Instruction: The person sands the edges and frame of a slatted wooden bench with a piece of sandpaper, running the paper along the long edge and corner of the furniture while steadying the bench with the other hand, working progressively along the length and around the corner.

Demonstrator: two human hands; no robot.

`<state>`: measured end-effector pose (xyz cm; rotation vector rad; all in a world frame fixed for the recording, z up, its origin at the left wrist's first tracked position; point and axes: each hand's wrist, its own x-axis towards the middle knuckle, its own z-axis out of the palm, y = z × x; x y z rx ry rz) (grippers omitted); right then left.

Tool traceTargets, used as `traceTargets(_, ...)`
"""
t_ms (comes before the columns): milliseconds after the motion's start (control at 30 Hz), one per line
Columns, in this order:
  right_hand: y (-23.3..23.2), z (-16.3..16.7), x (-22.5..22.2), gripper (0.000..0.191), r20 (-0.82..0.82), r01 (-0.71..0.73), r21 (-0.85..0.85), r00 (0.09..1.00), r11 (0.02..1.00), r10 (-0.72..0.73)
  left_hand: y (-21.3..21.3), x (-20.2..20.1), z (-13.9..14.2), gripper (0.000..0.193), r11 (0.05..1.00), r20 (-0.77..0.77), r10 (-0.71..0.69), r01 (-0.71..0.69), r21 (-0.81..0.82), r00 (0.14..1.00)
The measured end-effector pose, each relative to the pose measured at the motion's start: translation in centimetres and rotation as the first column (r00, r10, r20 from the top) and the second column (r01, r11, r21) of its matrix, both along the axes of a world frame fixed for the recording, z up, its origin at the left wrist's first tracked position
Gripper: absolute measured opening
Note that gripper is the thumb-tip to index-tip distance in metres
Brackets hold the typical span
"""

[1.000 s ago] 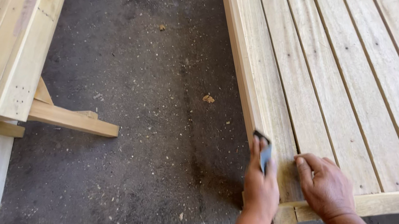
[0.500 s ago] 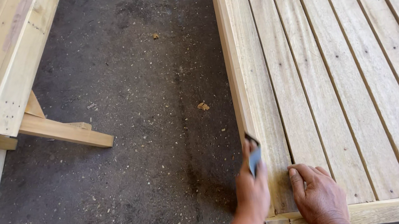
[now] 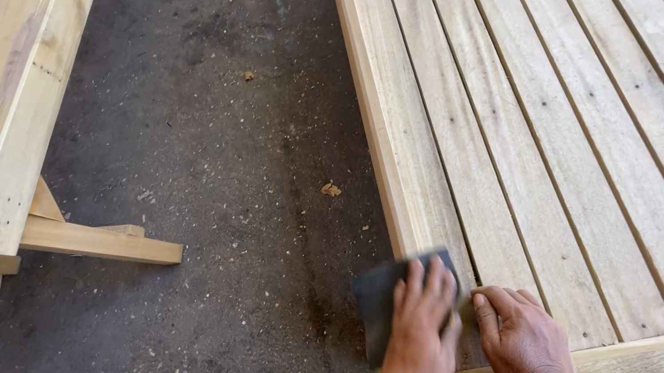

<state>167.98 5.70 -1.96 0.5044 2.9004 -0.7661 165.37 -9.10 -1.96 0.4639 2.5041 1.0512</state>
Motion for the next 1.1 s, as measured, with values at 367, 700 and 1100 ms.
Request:
traceTargets(367, 0.5, -1.1, 0.6, 0.031, -0.049, 0.166, -0.010, 0.985, 0.986, -0.167, 0.9, -8.4, -1.3, 0.055, 0.985, -0.149, 0.144, -0.128, 0.112, 0.978)
traceTargets(700, -1.5, -1.3, 2.9, 0.025, -0.228, 0.408, 0.229, 0.905, 0.884, -0.359, -4.0, -8.3, -6.1, 0.056, 0.903, -0.238, -0.401, 0.426, 0.062, 0.885)
traceTargets(1100, -4.5, -2.4, 5.0, 0.022, -0.361, 0.540, 0.171, 0.812, 0.824, -0.458, -8.7, -3.2, -6.5, 0.061, 0.718, -0.403, -0.641, 0.696, -0.014, 0.653)
